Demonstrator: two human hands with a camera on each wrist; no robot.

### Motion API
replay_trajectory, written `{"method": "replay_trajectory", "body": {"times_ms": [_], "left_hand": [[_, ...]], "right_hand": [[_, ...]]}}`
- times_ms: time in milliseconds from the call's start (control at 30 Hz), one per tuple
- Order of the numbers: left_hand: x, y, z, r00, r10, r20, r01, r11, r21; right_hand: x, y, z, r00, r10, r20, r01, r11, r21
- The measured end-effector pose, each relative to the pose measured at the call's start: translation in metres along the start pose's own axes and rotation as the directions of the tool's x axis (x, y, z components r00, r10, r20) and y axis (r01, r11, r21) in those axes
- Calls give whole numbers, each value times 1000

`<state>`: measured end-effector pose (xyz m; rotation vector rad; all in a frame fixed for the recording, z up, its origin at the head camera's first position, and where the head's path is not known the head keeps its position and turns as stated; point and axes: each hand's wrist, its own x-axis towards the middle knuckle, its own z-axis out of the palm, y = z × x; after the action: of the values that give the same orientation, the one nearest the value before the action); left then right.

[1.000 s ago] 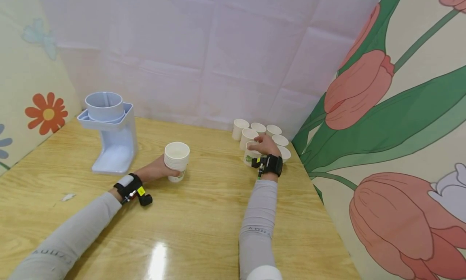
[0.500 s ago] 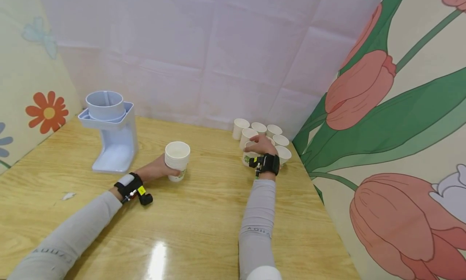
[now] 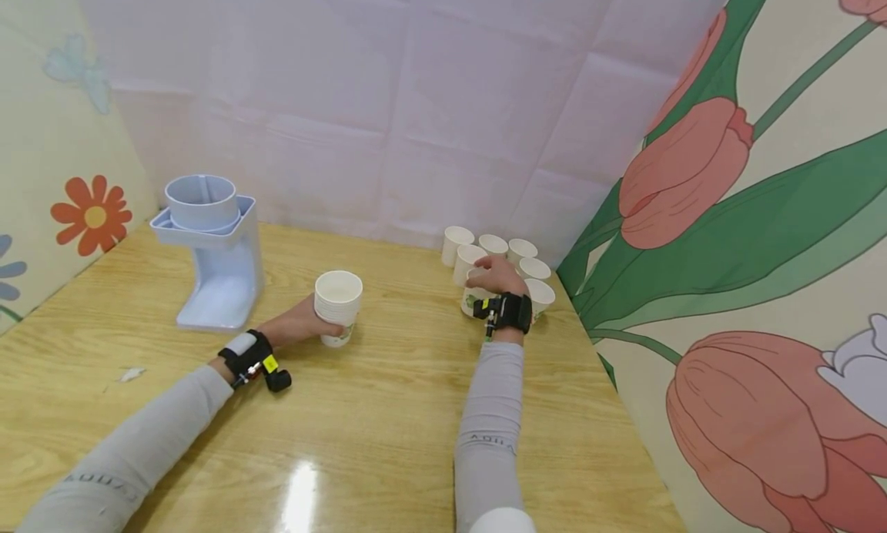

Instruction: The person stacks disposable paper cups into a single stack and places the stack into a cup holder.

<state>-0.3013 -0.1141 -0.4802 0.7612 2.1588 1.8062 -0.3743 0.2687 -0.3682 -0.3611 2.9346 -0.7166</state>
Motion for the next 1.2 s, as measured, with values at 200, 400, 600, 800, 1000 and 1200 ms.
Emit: {"method": "replay_trajectory", "body": {"times_ms": [200, 400, 600, 800, 1000, 1200], "left_hand": [[1, -1, 1, 1000, -2, -2, 2, 1000, -2], [0, -1, 2, 1000, -6, -6, 6, 1000, 4], [-1, 1, 2, 1000, -9, -8, 9, 1000, 6], [0, 1, 1, 1000, -7, -9, 7, 1000, 11], [1, -2, 1, 1000, 14, -20, -14, 1000, -10], [1, 0, 2, 1000, 10, -25, -9, 1000, 7]], "right_hand": [[-5, -5, -3, 1000, -9, -8, 9, 1000, 9], [-10, -15, -6, 999, -22, -32, 23, 999, 43], [-12, -37, -9, 997, -62, -44, 64, 998, 24], [-13, -60, -9, 990, -128, -50, 129, 992, 1], [-6, -82, -2, 959, -269, -88, 273, 961, 37], [-5, -101, 7, 926, -352, -139, 366, 925, 98]]}}
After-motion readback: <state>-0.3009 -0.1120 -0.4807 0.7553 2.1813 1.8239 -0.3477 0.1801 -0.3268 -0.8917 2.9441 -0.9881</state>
